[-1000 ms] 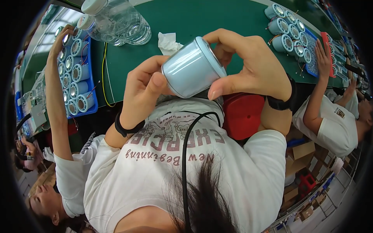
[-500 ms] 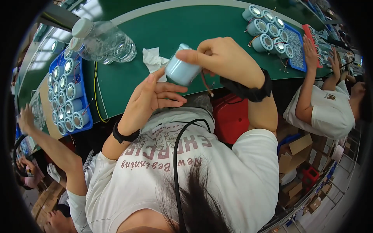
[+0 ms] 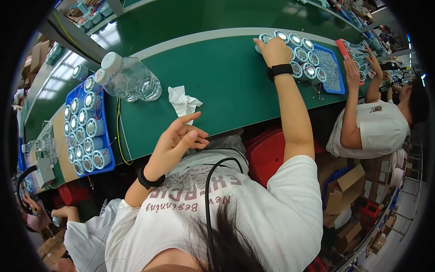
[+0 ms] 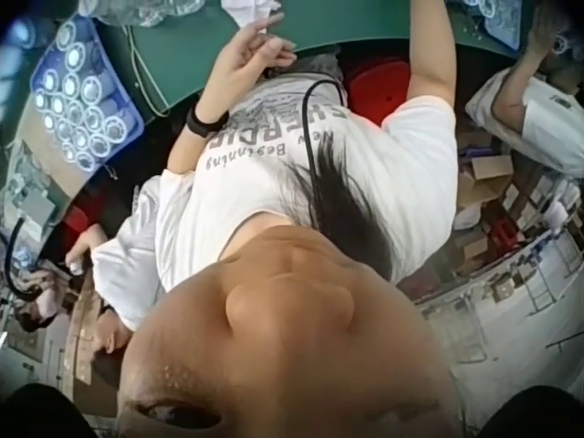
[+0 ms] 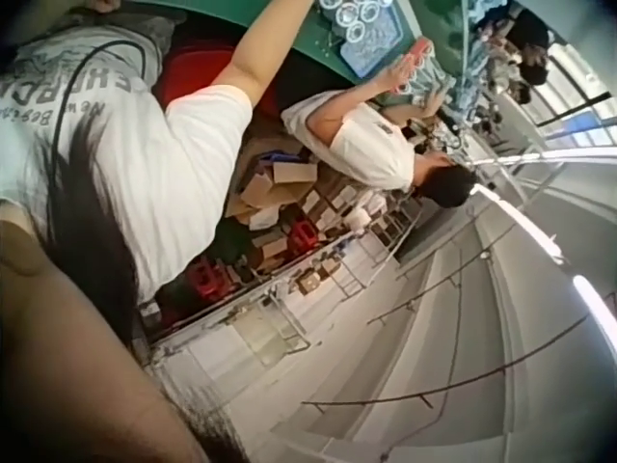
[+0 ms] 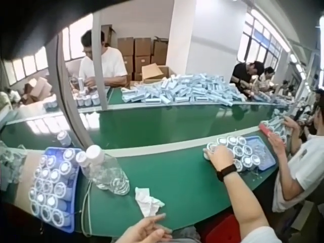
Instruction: The person wipes a motor with a cloth, inserts it into a plastic cup, and wipes the exterior before placing the assembly on a tray.
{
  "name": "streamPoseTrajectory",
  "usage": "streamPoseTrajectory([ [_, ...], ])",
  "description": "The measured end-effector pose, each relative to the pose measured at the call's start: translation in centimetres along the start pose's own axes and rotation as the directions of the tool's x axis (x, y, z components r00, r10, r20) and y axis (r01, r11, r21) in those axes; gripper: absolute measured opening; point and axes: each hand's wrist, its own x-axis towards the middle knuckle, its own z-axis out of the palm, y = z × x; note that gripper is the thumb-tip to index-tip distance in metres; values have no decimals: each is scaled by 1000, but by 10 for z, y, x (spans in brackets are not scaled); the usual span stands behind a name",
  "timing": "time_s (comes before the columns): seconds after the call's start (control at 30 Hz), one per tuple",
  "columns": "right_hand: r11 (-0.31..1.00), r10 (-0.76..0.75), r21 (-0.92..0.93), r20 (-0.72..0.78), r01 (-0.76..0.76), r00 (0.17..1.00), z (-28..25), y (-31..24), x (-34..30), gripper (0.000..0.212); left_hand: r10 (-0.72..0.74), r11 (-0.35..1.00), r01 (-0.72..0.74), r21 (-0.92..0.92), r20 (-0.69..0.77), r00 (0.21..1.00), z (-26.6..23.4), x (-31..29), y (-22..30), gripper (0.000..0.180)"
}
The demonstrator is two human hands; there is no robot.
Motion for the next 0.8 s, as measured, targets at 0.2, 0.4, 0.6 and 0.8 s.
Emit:
streamPoseTrajectory([
  [0.2, 999, -43, 15, -185, 47, 982, -3, -6, -20, 70, 41, 982, -21, 188, -104, 994, -1, -6, -12, 34],
  [0.4, 837, -348, 400, -135, 373, 928, -7, -36, -80, 61, 468, 588, -158, 794, -174, 867, -8, -9, -40, 27],
  [0.6, 468, -444, 882, 293, -60, 847, 8, -56, -124, 40, 723, -150, -203, 968, 248, 645, -16, -19, -63, 32],
  [0.8, -24, -559, 909, 333, -416, 760, 41, -23, -126, 32, 807, -157, 139, 978, 46, 589, -52, -23, -96, 37],
])
